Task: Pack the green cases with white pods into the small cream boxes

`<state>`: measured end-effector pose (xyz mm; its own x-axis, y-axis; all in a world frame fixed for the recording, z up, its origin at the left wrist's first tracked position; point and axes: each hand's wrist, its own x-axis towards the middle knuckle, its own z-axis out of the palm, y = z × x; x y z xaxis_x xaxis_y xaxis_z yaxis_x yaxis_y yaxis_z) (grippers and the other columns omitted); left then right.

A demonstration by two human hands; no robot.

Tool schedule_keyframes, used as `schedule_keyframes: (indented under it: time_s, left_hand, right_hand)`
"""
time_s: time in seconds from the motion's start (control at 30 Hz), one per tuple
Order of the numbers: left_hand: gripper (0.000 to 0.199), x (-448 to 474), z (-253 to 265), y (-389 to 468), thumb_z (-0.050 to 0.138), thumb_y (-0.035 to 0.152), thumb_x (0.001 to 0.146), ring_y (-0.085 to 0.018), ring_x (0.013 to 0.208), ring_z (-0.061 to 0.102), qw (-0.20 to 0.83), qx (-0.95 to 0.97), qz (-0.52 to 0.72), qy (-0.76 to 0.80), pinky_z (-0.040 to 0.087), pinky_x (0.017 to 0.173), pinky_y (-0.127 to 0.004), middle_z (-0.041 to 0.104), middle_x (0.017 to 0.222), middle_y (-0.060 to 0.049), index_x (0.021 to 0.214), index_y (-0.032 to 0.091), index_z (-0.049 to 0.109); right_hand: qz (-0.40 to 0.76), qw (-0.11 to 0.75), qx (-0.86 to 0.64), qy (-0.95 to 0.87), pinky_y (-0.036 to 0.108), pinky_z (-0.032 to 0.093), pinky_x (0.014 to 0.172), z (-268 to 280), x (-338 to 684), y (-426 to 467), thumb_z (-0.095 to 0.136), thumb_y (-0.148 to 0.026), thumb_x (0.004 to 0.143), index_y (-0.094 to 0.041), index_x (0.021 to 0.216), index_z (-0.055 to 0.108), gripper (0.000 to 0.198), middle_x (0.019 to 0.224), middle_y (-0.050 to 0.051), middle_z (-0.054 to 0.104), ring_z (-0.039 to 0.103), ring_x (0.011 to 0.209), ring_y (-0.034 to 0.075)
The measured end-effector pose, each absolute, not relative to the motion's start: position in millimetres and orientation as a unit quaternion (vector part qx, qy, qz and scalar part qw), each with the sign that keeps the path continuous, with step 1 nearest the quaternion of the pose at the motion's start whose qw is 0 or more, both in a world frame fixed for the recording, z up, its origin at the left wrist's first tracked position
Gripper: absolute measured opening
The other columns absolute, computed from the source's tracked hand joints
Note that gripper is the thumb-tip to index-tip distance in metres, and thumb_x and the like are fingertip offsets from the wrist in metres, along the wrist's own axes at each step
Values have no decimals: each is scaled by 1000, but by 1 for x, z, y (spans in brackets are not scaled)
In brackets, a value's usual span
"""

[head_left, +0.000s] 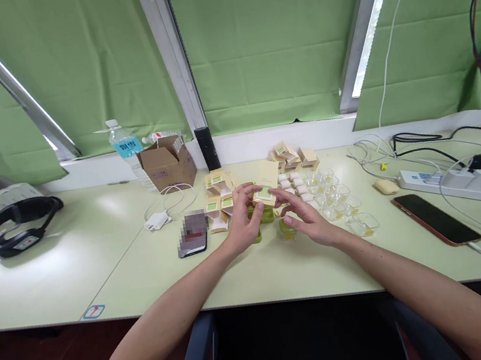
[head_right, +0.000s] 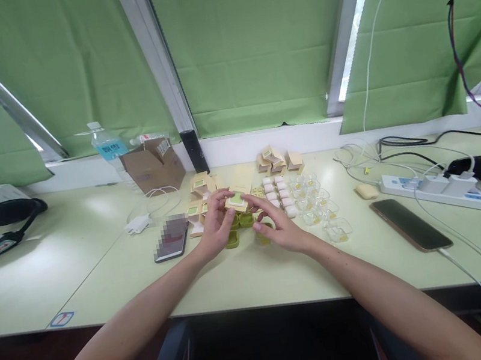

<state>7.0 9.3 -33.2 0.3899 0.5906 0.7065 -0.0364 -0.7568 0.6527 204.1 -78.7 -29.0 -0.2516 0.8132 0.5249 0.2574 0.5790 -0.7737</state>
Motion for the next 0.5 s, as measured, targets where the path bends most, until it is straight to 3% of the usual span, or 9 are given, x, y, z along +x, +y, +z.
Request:
schedule_keyframes:
  time_s: [0.3, 0.5]
  left_hand:
    - [45, 4, -37, 14, 64, 54, 95, -27, 131, 51, 318, 781, 516, 152, 47, 107, -42, 44, 140, -13, 130, 27, 53]
    - [38, 8, -41, 19, 69, 50, 93, -24, 122, 54, 309, 763, 544, 165, 50, 97, -36, 48, 128, -11, 119, 24, 58]
  right_hand:
    - [279, 482, -354, -752, 46, 52, 104, -28, 204, -79, 56, -54, 102, -41, 158, 40, 60, 150, 9, 52, 53, 128, 28]
    - [291, 474, -351, -753, 47, 50, 106, -27, 205, -81, 55, -54, 103, -41, 158, 41, 59, 154, 8, 48, 52, 131, 28]
